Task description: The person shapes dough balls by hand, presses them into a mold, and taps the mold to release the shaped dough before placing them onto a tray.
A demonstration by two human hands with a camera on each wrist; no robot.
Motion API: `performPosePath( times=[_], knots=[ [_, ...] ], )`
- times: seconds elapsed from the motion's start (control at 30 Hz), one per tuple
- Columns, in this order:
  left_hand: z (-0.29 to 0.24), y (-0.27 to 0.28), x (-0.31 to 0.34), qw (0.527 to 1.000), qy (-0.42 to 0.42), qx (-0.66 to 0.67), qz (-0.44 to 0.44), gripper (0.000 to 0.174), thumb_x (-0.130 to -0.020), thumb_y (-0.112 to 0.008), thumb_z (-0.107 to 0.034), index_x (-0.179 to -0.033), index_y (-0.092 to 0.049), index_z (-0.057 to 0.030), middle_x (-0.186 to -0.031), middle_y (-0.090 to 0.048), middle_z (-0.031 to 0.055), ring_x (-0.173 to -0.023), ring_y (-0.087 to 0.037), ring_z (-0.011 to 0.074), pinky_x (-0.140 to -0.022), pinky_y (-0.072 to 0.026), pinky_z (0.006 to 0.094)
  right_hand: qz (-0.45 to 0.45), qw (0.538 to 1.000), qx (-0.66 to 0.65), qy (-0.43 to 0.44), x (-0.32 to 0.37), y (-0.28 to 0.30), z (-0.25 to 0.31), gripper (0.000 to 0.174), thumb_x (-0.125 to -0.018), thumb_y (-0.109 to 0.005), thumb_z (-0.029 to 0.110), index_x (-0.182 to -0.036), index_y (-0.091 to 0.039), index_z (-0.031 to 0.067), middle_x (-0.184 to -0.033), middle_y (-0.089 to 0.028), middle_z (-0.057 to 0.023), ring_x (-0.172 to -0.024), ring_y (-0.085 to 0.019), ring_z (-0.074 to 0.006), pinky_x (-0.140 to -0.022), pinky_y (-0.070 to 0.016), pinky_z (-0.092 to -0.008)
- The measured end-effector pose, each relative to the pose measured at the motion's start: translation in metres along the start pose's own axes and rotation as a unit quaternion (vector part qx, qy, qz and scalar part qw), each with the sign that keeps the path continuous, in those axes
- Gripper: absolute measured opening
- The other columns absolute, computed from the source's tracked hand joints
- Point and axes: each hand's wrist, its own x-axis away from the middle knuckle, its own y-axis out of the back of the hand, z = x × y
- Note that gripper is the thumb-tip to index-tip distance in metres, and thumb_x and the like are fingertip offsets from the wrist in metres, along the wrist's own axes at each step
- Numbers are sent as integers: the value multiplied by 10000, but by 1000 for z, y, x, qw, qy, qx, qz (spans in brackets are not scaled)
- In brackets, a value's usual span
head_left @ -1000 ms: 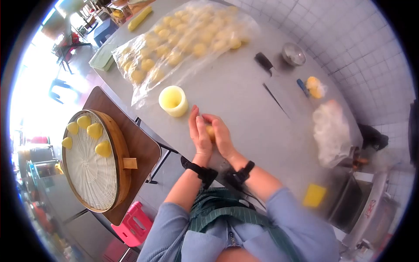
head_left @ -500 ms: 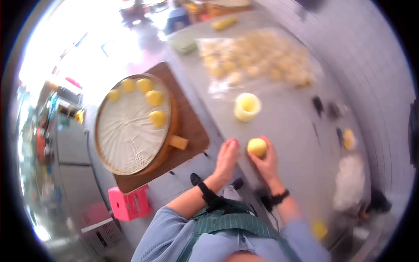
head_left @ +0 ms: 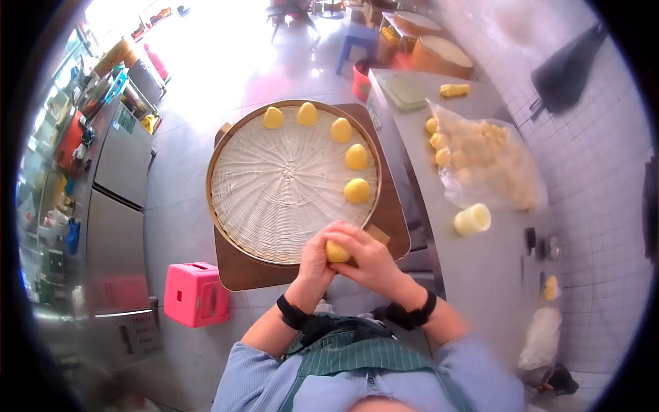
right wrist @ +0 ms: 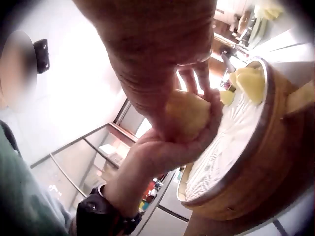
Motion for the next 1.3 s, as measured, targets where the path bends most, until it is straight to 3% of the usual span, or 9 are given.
performPosePath(
  times=[0.07,0.13,0.23,0.43,0.57,0.73,0.83,1.0,1.3],
  knots=[
    [-23,21,-6,999,-16,8,-39,257,-999,-525,-228,-1170,-588,-46,-1077,-658,83,-983,-654,211,-866,-550,371,106,994,-26,12,-25,-24,-2,496,-755,-761,138,-1214,-581,78,-1220,-604,-142,-1155,-579,-347,-970,-476,-421],
    [-42,47,-14,999,-51,-1,-1,344,-1023,-477,-296,-1235,-562,-39,-1164,-626,87,-1085,-605,204,-951,-492,389,99,992,-47,59,-57,-44,-11,459,-753,-766,157,-1175,-604,72,-1169,-620,-160,-1077,-613,-350,-906,-500,-427],
    [-79,45,-2,989,-89,-12,-117,545,-1041,-356,-439,-1398,-428,-33,-1381,-493,112,-1305,-447,228,-1107,-318,436,80,997,-6,-17,-107,-73,-50,480,-734,-781,181,-1165,-611,54,-1107,-635,-182,-1020,-626,-355,-877,-507,-404],
    [-107,82,39,984,-146,-37,-94,503,-1034,-409,-375,-1377,-443,-8,-1365,-525,174,-1276,-500,294,-1077,-387,431,-47,987,125,-88,-216,-96,-130,501,-719,-784,211,-1168,-612,70,-1147,-646,-148,-1062,-623,-316,-927,-490,-385],
    [-107,107,64,974,-179,-39,-136,435,-1034,-417,-327,-1309,-504,-2,-1274,-589,191,-1206,-561,297,-1046,-435,421,53,966,167,-191,-237,-115,-155,562,-723,-776,258,-1216,-576,77,-1218,-614,-160,-1136,-592,-317,-978,-466,-389],
    [-117,121,89,968,-174,-24,-177,390,-1026,-434,-310,-1250,-543,-10,-1207,-630,183,-1150,-600,300,-1025,-457,420,113,961,188,-169,-257,-100,-158,563,-754,-748,308,-1242,-555,104,-1191,-611,-176,-1151,-569,-332,-980,-460,-401],
    [-124,125,99,951,-216,-25,-220,381,-1015,-460,-318,-1227,-571,-22,-1153,-659,170,-1106,-624,287,-991,-472,404,5,979,128,-159,-287,-78,-167,570,-776,-748,270,-1284,-541,115,-1194,-605,-175,-1165,-562,-335,-995,-455,-401],
    [-122,136,107,928,-258,-30,-267,380,-1016,-460,-330,-1215,-582,-30,-1153,-661,161,-1094,-627,274,-978,-475,401,48,961,252,-105,-312,-66,-188,551,-829,-697,227,-1340,-526,110,-1191,-596,-179,-1158,-568,-332,-1016,-446,-396],
    [-88,122,119,911,-238,-5,-337,334,-1009,-489,-332,-1156,-604,-54,-1135,-661,149,-1088,-621,279,-974,-471,412,119,957,227,-135,-340,-88,-212,448,-796,-678,143,-1242,-634,171,-1218,-606,-151,-1159,-582,-306,-1002,-465,-400]
  ],
)
